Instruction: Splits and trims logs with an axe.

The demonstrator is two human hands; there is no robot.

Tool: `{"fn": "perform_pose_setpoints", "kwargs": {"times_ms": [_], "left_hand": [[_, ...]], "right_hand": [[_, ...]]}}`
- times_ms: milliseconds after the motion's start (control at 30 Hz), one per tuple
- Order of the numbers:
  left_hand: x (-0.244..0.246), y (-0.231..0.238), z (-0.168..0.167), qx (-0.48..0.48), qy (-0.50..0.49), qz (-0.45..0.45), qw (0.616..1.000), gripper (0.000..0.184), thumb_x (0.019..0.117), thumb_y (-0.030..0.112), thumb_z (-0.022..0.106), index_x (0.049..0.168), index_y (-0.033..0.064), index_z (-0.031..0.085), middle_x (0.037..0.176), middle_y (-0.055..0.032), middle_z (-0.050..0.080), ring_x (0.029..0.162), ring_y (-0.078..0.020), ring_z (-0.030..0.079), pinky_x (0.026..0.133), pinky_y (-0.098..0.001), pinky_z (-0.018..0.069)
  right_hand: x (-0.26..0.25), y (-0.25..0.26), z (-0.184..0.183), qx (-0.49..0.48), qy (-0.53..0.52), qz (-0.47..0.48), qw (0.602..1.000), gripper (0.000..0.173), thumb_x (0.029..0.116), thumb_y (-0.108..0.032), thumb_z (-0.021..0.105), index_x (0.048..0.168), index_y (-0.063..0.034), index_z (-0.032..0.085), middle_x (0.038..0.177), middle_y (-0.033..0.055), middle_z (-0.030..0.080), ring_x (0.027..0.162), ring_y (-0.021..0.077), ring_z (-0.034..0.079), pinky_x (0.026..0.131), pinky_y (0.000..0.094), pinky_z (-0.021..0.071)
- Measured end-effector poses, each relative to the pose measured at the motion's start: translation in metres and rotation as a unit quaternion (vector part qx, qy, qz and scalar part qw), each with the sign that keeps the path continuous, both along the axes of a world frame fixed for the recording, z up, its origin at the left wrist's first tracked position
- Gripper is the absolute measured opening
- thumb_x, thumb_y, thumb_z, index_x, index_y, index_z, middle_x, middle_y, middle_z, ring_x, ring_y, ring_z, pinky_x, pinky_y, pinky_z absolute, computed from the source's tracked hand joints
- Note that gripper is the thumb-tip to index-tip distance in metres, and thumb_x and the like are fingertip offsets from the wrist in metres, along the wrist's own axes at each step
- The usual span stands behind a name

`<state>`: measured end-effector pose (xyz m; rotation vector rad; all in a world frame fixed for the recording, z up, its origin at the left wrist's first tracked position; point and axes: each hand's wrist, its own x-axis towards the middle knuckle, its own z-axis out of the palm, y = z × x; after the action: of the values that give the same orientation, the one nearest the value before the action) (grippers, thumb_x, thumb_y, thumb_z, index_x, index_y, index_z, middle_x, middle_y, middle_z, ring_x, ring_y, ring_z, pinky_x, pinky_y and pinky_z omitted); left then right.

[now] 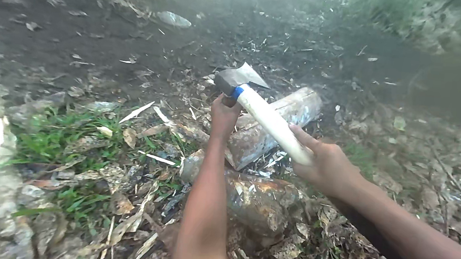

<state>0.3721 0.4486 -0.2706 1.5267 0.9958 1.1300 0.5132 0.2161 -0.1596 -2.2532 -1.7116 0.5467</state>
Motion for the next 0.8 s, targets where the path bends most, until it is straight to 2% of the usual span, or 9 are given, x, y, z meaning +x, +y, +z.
{"fn": "perform_pose_setpoints", "kwargs": {"times_ms": [67, 200, 267, 333, 433, 533, 600, 667, 800], "left_hand": [[0.0, 0.001, -0.005, -0.004, 0.002, 0.006, 1.0, 0.016, 0.0897, 0.013, 0.073, 0.102, 0.0037, 0.069, 0.082, -0.0044, 0.067, 0.068, -0.0102, 0.063, 0.066, -0.0331, 0.0548], [0.001, 0.002, -0.006, 0.004, 0.023, 0.012, 1.0, 0.015, 0.0922, 0.014, 0.07, 0.101, 0.0015, 0.068, 0.077, -0.0051, 0.063, 0.064, -0.0108, 0.059, 0.062, -0.0325, 0.0525], [0.001, 0.003, -0.007, 0.002, 0.024, 0.012, 1.0, 0.017, 0.092, 0.014, 0.07, 0.103, 0.0008, 0.068, 0.079, -0.0062, 0.064, 0.066, -0.0118, 0.06, 0.064, -0.0337, 0.0537], [0.0, 0.002, -0.005, -0.001, 0.029, 0.018, 0.999, 0.017, 0.0921, 0.015, 0.07, 0.102, 0.0013, 0.068, 0.079, -0.0064, 0.064, 0.065, -0.0122, 0.061, 0.064, -0.0339, 0.0538], [-0.002, 0.002, -0.003, -0.013, 0.04, 0.018, 0.999, 0.016, 0.0926, 0.017, 0.07, 0.1, 0.0028, 0.068, 0.076, -0.006, 0.063, 0.063, -0.0138, 0.06, 0.062, -0.0355, 0.0534], [-0.001, 0.004, -0.007, 0.0, 0.031, 0.011, 0.999, 0.014, 0.092, 0.017, 0.069, 0.096, 0.0035, 0.067, 0.074, -0.0042, 0.062, 0.06, -0.0124, 0.059, 0.06, -0.0342, 0.0538], [-0.002, 0.003, -0.006, -0.003, 0.05, 0.013, 0.999, 0.018, 0.0915, 0.018, 0.071, 0.1, 0.0031, 0.068, 0.079, -0.0069, 0.064, 0.066, -0.0157, 0.062, 0.065, -0.0387, 0.0543], [-0.005, -0.004, -0.001, -0.025, 0.075, 0.005, 0.997, 0.027, 0.0902, 0.018, 0.072, 0.11, 0.0009, 0.067, 0.093, -0.0138, 0.07, 0.083, -0.0233, 0.069, 0.078, -0.0486, 0.0575], [-0.003, 0.004, -0.007, -0.02, 0.042, -0.007, 0.999, 0.023, 0.0911, 0.018, 0.072, 0.108, 0.0017, 0.069, 0.094, -0.0126, 0.07, 0.084, -0.0214, 0.068, 0.079, -0.0465, 0.0561]], "right_hand": [[-0.003, -0.007, 0.008, 0.039, 0.016, -0.006, 0.999, 0.083, 0.0864, -0.028, 0.074, 0.161, -0.0359, 0.037, 0.084, 0.0079, 0.071, 0.069, 0.0214, 0.066, 0.063, 0.0492, 0.0558], [-0.011, -0.017, 0.063, 0.196, -0.008, -0.01, 0.98, 0.079, 0.0866, -0.029, 0.072, 0.16, -0.031, 0.041, 0.086, 0.003, 0.071, 0.059, 0.0116, 0.062, 0.051, 0.0388, 0.0543], [-0.012, -0.019, 0.099, 0.273, -0.031, -0.031, 0.961, 0.08, 0.0894, -0.034, 0.073, 0.161, -0.0283, 0.038, 0.098, 0.003, 0.071, 0.065, 0.0091, 0.065, 0.053, 0.0359, 0.0575], [-0.007, -0.014, 0.123, 0.356, 0.001, -0.053, 0.933, 0.079, 0.0886, -0.036, 0.076, 0.157, -0.0166, 0.042, 0.108, 0.0025, 0.07, 0.077, 0.0081, 0.069, 0.064, 0.0321, 0.0619], [-0.011, -0.005, 0.139, 0.423, 0.076, -0.076, 0.9, 0.07, 0.0868, -0.037, 0.078, 0.142, -0.0067, 0.047, 0.098, -0.0017, 0.068, 0.072, 0.0079, 0.069, 0.059, 0.0275, 0.0627], [-0.022, -0.011, 0.115, 0.348, -0.033, -0.027, 0.936, 0.086, 0.09, -0.032, 0.073, 0.161, -0.0086, 0.03, 0.099, 0.0075, 0.068, 0.068, 0.0127, 0.065, 0.057, 0.036, 0.0586], [-0.022, -0.01, 0.066, 0.199, -0.067, 0.02, 0.977, 0.095, 0.0846, -0.022, 0.075, 0.165, -0.0199, 0.025, 0.086, 0.0104, 0.068, 0.063, 0.0214, 0.065, 0.056, 0.0459, 0.0567], [-0.014, 0.001, 0.021, 0.008, -0.052, 0.023, 0.998, 0.092, 0.0884, -0.024, 0.076, 0.165, -0.0334, 0.025, 0.086, 0.0163, 0.071, 0.074, 0.0347, 0.068, 0.067, 0.0591, 0.0557], [-0.009, 0.014, 0.006, -0.037, -0.009, 0.003, 0.999, 0.086, 0.0899, -0.026, 0.074, 0.164, -0.033, 0.03, 0.088, 0.0156, 0.07, 0.075, 0.0317, 0.068, 0.068, 0.0569, 0.0555]]}}
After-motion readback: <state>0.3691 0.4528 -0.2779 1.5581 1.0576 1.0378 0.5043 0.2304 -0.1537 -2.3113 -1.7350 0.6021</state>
